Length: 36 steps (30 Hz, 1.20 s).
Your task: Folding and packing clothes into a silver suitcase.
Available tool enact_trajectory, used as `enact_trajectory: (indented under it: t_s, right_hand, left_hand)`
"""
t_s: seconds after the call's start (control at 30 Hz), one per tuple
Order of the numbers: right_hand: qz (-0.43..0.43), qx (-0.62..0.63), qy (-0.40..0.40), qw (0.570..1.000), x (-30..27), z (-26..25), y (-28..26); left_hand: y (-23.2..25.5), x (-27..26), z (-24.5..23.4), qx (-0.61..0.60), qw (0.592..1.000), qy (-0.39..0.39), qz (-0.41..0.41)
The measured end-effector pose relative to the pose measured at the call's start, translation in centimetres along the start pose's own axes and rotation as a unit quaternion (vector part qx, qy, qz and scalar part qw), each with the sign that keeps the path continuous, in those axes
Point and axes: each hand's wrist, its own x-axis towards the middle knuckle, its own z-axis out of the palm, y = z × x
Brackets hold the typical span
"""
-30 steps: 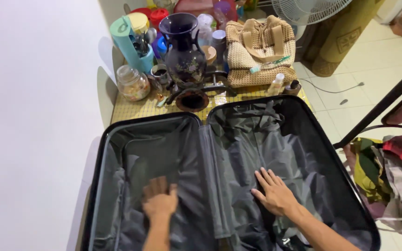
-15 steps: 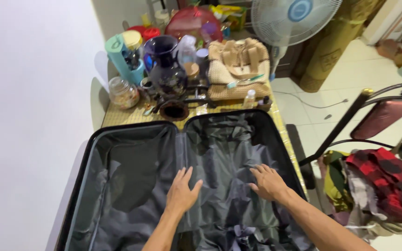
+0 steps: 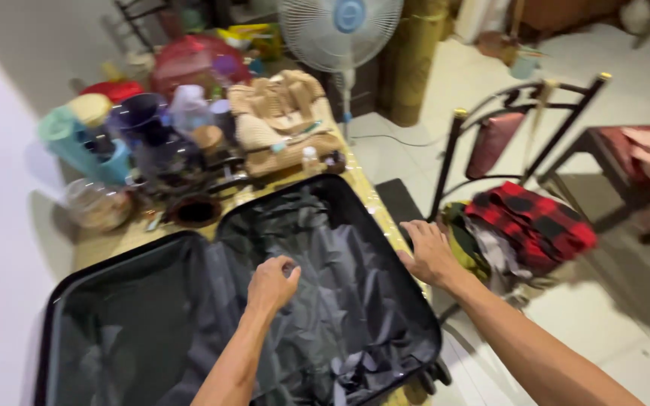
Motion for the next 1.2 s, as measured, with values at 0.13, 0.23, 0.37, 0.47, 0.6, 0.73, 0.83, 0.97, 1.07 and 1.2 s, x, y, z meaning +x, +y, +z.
enact_trajectory:
  t_s: [0.13,0.23,0.37,0.47,0.6,0.73,0.83,0.97,1.07,1.2]
  right_hand:
    - [0.037,-0.012,0.021,0.999,-1.9,-1.3,6.4]
    - [0.100,-0.046,-0.024,0.994,-4.1,-2.8,11.7]
    - [0.166,-0.044,-0.029,0.985,-6.0,-5.1,19.4]
    - [0.186,-0.045,-0.043,0.981,-7.0,-6.3,25.2]
    - [0.239,-0.047,-0.076,0.967,-7.2,-7.4,32.4]
    - [0.251,-0.031,-0.080,0.964,-7.2,-6.1,40.4]
    - [0.274,-0.032,-0.101,0.956,-6.4,-5.0,44.7]
    - [0.252,-0.028,-0.119,0.960,-5.1,-2.9,47.6]
    - [0.256,-0.024,-0.146,0.955,-4.4,-0.8,49.2]
    - [0.307,-0.012,-0.197,0.931,-3.0,-1.1,47.4]
  left_hand:
    - [6.4,2.0,4.0,-0.014,0.996,-0.018,0.085]
    - [11.0,3.4,7.7,-0.043,0.988,-0.034,0.145]
    - [19.1,5.0,11.3,-0.041,0.985,-0.065,0.153]
    - [22.8,6.4,16.3,-0.048,0.985,-0.076,0.149]
    - [26.9,8.5,23.0,-0.031,0.985,-0.103,0.136]
    - [29.0,10.8,29.3,-0.023,0.987,-0.139,0.081]
    - [29.1,12.6,34.6,-0.011,0.985,-0.128,0.114]
    - [30.1,14.0,39.6,0.011,0.984,-0.151,0.098]
    - [31.4,15.2,43.1,0.008,0.981,-0.167,0.103]
    - [30.8,17.9,49.9,-0.016,0.983,-0.112,0.144]
